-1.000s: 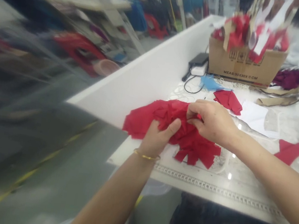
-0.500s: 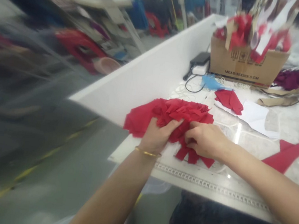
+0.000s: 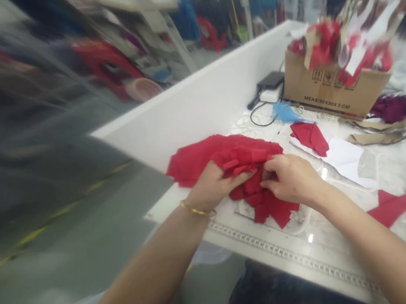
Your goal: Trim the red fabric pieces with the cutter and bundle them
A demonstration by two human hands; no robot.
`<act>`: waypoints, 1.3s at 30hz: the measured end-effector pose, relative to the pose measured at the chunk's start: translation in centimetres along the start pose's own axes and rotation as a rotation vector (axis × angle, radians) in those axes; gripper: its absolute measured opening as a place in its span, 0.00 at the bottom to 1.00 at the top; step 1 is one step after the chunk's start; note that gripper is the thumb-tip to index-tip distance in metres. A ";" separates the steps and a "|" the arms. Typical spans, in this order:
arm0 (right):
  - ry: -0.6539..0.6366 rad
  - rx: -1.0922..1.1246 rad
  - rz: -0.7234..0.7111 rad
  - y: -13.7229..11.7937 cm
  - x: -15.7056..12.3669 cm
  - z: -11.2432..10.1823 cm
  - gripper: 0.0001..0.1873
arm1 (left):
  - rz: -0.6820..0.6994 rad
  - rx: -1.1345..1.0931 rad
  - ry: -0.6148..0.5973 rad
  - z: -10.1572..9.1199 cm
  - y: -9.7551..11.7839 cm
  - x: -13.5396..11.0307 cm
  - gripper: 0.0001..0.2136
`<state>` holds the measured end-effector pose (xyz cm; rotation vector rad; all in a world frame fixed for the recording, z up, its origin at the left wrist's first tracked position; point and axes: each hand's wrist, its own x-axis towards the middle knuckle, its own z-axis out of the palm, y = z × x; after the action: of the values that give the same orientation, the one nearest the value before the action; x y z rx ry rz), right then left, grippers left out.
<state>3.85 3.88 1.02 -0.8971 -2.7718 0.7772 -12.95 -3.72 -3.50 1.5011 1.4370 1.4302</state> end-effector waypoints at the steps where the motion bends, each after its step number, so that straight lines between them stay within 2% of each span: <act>1: -0.041 0.004 0.010 0.0 -0.3 0.0 0.05 | 0.003 0.015 0.025 0.0 -0.1 0.0 0.11; 6: -0.086 -0.003 -0.040 0.0 -1.2 1.1 0.09 | -0.031 0.009 0.112 0.2 -0.6 0.0 0.12; 9: -0.045 -0.011 -0.065 -0.1 -0.8 1.8 0.02 | -0.062 -0.010 0.110 0.1 -0.5 -0.1 0.13; 10: -0.012 0.000 -0.069 -0.1 -0.5 1.8 0.04 | -0.060 -0.017 0.100 0.0 -0.4 -0.1 0.12; 13: 0.086 0.010 -0.055 -0.2 0.2 1.5 0.05 | -0.027 -0.036 -0.005 -0.2 -0.2 -0.3 0.12; 15: 0.114 -0.022 -0.025 -0.4 0.7 1.2 0.05 | -0.011 -0.006 -0.118 -0.3 -0.2 -0.5 0.16; 17: 0.128 -0.038 -0.007 -0.7 1.0 1.1 0.05 | 0.002 0.079 -0.156 -0.1 -0.4 -0.6 0.20; 20: 0.162 0.025 -0.067 -0.8 1.0 0.9 0.06 | -0.003 0.174 -0.024 0.2 -1.0 -0.5 0.12; 22: 0.189 0.062 -0.120 -0.6 0.7 0.6 0.07 | -0.022 0.139 0.088 0.5 -1.2 -0.4 0.10; 24: 0.184 0.036 -0.102 -0.2 0.3 0.1 0.08 | -0.059 0.068 0.156 0.6 -1.1 -0.2 0.11; 27: 0.085 -0.121 0.017 0.6 -0.3 -0.6 0.19 | -0.155 -0.049 0.233 0.6 -0.7 -0.1 0.13; 29: -0.026 -0.223 0.075 1.0 -0.5 -0.6 0.22 | -0.225 -0.133 0.298 0.7 -0.6 -0.1 0.15; 31: -0.134 -0.250 0.096 1.1 -0.5 -0.3 0.15 | -0.271 -0.226 0.364 0.8 -0.7 -0.1 0.18; 33: -0.176 -0.209 0.102 1.1 -0.5 0.0 0.04 | -0.289 -0.323 0.412 0.9 -0.8 0.0 0.20; 34: -0.168 -0.180 0.100 1.1 -0.4 0.1 0.02 | -0.289 -0.365 0.429 1.0 -0.9 0.1 0.21; 39: -0.024 -0.115 0.140 0.4 0.0 -0.7 0.03 | -0.298 -0.463 0.477 1.1 -0.9 0.5 0.23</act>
<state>4.24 4.45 1.47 -1.1196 -2.8237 0.6576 -12.26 -2.81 -4.42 0.6577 1.3848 1.8393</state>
